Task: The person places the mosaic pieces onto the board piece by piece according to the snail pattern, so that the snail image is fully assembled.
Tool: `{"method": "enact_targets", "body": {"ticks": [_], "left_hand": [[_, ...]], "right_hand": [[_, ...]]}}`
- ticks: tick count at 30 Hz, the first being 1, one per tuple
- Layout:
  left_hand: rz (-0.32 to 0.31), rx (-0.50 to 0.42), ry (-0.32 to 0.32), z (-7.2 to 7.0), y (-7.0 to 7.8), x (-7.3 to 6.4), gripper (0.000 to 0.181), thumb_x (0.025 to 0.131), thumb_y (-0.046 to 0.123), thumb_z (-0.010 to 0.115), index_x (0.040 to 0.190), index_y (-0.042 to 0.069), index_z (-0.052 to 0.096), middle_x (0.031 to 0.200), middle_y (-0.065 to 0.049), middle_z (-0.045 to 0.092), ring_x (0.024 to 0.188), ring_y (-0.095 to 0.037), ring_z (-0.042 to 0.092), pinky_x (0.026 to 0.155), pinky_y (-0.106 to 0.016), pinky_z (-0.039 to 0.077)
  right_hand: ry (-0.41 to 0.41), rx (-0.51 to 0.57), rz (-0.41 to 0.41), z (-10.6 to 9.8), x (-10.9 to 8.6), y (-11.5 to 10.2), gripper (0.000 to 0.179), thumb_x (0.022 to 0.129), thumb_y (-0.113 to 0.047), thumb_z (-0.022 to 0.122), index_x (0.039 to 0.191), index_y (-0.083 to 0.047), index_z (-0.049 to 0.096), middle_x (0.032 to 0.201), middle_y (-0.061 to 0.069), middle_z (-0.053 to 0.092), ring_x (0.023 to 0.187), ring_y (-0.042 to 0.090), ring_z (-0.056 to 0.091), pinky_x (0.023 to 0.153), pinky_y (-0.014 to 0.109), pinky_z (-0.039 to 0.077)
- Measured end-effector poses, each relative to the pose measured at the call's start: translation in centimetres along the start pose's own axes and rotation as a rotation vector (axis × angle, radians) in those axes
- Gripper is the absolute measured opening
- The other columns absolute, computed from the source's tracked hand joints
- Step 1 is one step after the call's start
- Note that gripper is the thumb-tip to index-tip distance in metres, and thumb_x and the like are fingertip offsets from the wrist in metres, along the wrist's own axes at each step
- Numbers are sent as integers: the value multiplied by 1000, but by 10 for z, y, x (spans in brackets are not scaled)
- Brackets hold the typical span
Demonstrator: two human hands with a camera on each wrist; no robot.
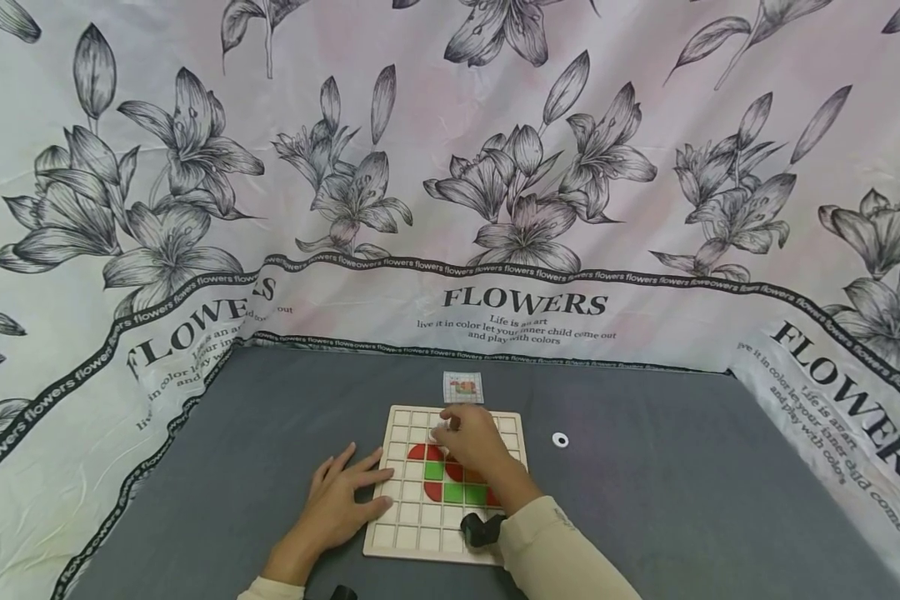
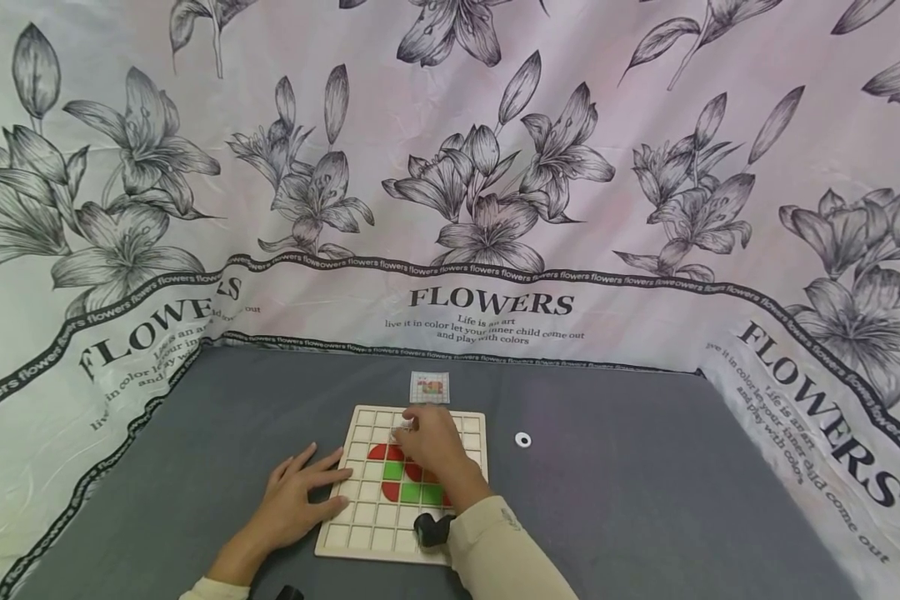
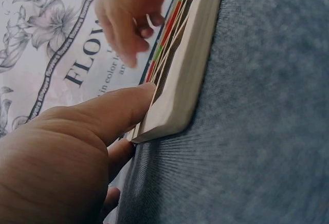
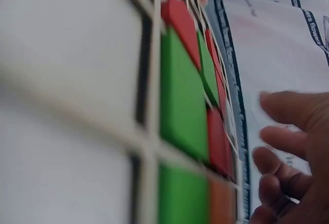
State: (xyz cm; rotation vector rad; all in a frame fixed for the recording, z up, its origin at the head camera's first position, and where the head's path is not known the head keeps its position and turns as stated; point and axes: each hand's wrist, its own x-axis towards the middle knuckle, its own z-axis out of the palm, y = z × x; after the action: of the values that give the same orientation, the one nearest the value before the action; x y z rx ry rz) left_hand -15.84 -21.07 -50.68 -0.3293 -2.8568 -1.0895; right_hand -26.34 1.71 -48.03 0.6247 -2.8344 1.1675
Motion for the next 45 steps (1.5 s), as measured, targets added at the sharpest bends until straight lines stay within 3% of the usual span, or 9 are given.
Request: {"method": "enact_targets", "body": {"ticks": [5, 9, 15, 23, 29, 32, 36, 45], "left_hand": [[1, -4, 2, 0, 0, 0, 41, 83, 34, 77, 121, 20, 71, 143, 0, 48, 141, -36, 20, 109, -58, 7], [-1, -4, 2, 0, 0, 0, 41, 83, 34, 77, 121, 20, 71, 143, 0, 48, 141, -36, 20, 109, -58, 7], [-15, -3, 3, 1, 0, 0, 41, 82, 34, 77, 121, 21, 71, 143, 1, 48, 141, -35, 20, 110, -57, 6], [-21, 1, 5, 1, 0, -1, 41, 82, 33, 77, 121, 20, 71, 143, 1, 48, 141, -35, 20, 111, -56, 5], [-20, 13, 2, 2, -1, 0, 42, 82, 35, 77, 122, 21, 71, 143, 2, 48, 142, -35, 20, 111, -56, 5], [-20, 10, -2, 2, -1, 1, 42, 83, 36, 77, 122, 21, 71, 143, 2, 48, 142, -35, 20, 110, -56, 5], [-19, 4, -3, 2, -1, 0, 42, 82, 36, 77, 121, 21, 71, 143, 1, 48, 141, -35, 20, 110, -57, 5], [-5, 4, 3, 1, -1, 0, 41, 82, 35, 77, 121, 21, 71, 143, 1, 48, 141, -36, 21, 111, -56, 5]], "right_hand": [[98, 35, -58, -28, -2, -7, 27, 89, -19, 71, 111, -2, 70, 93, 7, 62, 88, 25, 57, 69, 39, 50], [205, 21, -119, -53, -7, -12, 23, 87, -17, 73, 107, -6, 73, 87, 3, 61, 86, 24, 57, 70, 40, 50], [335, 38, -213, -90, -22, -16, 23, 86, -15, 74, 107, -5, 72, 89, 9, 62, 85, 25, 57, 76, 44, 50], [548, -8, -342, -124, -46, 0, 22, 80, -6, 77, 102, -3, 73, 83, 7, 59, 77, 18, 48, 64, 39, 43], [634, -8, -417, -138, -58, 19, 24, 78, 0, 75, 102, 0, 72, 82, 9, 59, 77, 17, 45, 63, 34, 37], [643, -5, -374, -137, -63, 33, 25, 77, 1, 75, 102, 0, 72, 83, 10, 59, 77, 15, 45, 64, 33, 37], [632, -17, -236, -129, -67, 55, 25, 78, -3, 78, 102, 0, 71, 84, 13, 60, 77, 15, 44, 64, 36, 36], [500, -115, 14, -105, -68, 95, 29, 83, -16, 77, 105, 2, 71, 86, 14, 63, 83, 35, 58, 75, 51, 42]]}}
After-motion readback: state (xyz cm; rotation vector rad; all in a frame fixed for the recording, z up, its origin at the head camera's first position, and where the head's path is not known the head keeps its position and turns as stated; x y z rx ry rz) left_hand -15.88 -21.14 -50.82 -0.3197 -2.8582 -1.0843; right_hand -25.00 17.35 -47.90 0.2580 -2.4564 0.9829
